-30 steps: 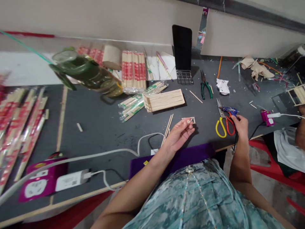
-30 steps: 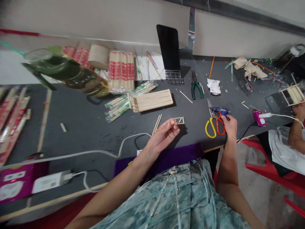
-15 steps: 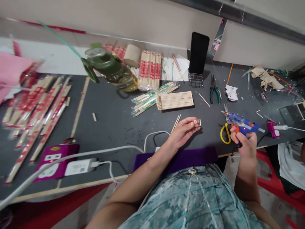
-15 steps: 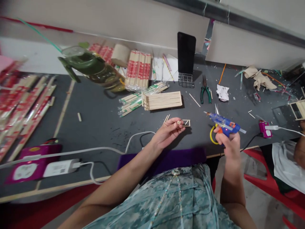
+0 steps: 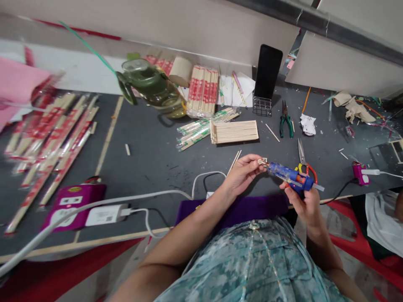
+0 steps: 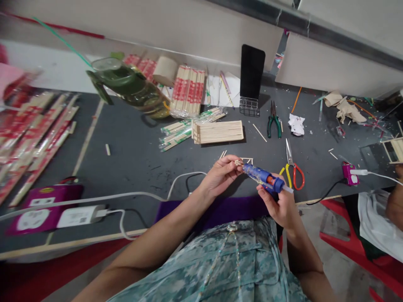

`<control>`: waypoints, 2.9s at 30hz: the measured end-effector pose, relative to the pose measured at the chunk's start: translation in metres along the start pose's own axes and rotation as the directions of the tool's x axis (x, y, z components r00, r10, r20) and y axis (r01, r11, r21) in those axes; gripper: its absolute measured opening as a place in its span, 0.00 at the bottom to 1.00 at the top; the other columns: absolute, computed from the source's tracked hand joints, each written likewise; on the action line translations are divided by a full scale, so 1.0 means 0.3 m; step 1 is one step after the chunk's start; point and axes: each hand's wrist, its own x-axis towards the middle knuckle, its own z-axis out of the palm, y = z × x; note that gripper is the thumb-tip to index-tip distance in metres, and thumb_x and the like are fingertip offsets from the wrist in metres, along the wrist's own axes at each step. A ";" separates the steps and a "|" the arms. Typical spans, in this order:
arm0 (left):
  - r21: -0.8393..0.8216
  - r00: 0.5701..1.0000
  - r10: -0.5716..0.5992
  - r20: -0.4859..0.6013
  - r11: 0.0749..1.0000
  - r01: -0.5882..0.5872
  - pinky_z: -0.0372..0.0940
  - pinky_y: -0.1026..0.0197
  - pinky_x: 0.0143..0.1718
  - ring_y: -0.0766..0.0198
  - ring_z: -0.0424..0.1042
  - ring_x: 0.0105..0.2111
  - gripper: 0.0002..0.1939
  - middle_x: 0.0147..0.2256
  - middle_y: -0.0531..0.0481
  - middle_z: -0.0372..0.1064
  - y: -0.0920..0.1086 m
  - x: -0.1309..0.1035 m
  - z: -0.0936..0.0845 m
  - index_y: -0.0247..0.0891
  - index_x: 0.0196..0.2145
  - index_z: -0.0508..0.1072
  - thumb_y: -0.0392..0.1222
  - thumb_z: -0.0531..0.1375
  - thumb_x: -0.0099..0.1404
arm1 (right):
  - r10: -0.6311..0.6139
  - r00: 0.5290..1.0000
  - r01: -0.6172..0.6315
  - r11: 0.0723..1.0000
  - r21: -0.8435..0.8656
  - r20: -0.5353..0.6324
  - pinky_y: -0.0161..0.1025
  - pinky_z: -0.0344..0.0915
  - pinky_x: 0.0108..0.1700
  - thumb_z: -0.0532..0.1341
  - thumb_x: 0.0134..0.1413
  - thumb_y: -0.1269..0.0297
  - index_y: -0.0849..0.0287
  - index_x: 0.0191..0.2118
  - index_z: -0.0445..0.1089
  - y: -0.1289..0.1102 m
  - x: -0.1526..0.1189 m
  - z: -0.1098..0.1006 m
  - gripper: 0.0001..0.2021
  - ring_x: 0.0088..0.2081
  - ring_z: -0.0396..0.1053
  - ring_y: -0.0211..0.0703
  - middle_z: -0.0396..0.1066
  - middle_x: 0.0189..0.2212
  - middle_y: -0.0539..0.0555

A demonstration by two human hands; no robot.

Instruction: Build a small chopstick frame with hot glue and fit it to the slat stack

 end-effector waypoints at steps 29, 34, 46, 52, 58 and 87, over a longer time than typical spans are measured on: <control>0.016 1.000 -0.003 0.017 1.000 0.003 0.71 0.68 0.35 0.71 0.74 0.26 0.17 0.28 0.51 0.77 0.000 -0.009 0.008 0.33 0.31 0.80 0.41 0.80 0.45 | -0.035 0.999 0.035 0.998 -0.056 -0.001 0.44 0.75 0.46 0.62 0.65 0.59 0.54 0.47 0.73 0.034 -0.009 0.011 0.09 0.38 0.76 0.46 0.75 0.37 0.55; 0.013 1.000 0.000 0.019 1.000 0.000 0.71 0.68 0.35 0.71 0.74 0.26 0.18 0.28 0.51 0.77 0.000 -0.009 0.007 0.33 0.31 0.80 0.41 0.80 0.45 | -0.060 0.998 0.059 0.996 -0.072 -0.009 0.44 0.75 0.45 0.62 0.65 0.59 0.54 0.47 0.72 0.033 -0.006 0.011 0.09 0.39 0.75 0.45 0.75 0.40 0.56; 0.011 1.000 0.000 0.021 1.000 0.000 0.72 0.69 0.35 0.72 0.74 0.26 0.18 0.28 0.51 0.78 0.005 -0.012 0.014 0.34 0.30 0.81 0.41 0.80 0.44 | -0.058 0.998 0.058 0.996 -0.063 -0.009 0.44 0.75 0.47 0.62 0.64 0.60 0.54 0.48 0.73 0.032 -0.008 0.008 0.10 0.41 0.76 0.47 0.76 0.42 0.57; 0.011 1.000 0.001 0.020 1.000 -0.001 0.72 0.68 0.35 0.71 0.74 0.25 0.18 0.28 0.51 0.78 0.004 -0.009 0.012 0.33 0.30 0.81 0.41 0.80 0.44 | -0.059 0.998 0.058 0.996 -0.060 -0.012 0.43 0.75 0.46 0.63 0.64 0.61 0.53 0.49 0.72 0.035 -0.010 0.007 0.10 0.42 0.76 0.47 0.75 0.43 0.57; 0.010 1.000 -0.001 0.023 1.000 0.001 0.72 0.69 0.34 0.71 0.75 0.26 0.17 0.29 0.51 0.79 0.005 -0.010 0.014 0.35 0.30 0.82 0.41 0.80 0.44 | -0.050 0.999 0.049 0.998 -0.050 -0.009 0.42 0.75 0.46 0.62 0.64 0.60 0.53 0.48 0.72 0.028 -0.007 0.003 0.09 0.41 0.75 0.46 0.75 0.43 0.56; 0.018 0.999 0.011 0.035 1.000 -0.012 0.73 0.69 0.35 0.71 0.76 0.26 0.16 0.29 0.50 0.80 0.007 -0.015 0.022 0.35 0.30 0.82 0.41 0.80 0.44 | -0.081 0.997 0.080 0.995 -0.052 -0.014 0.42 0.74 0.48 0.63 0.64 0.61 0.54 0.49 0.72 0.033 -0.017 -0.003 0.10 0.42 0.75 0.46 0.74 0.45 0.56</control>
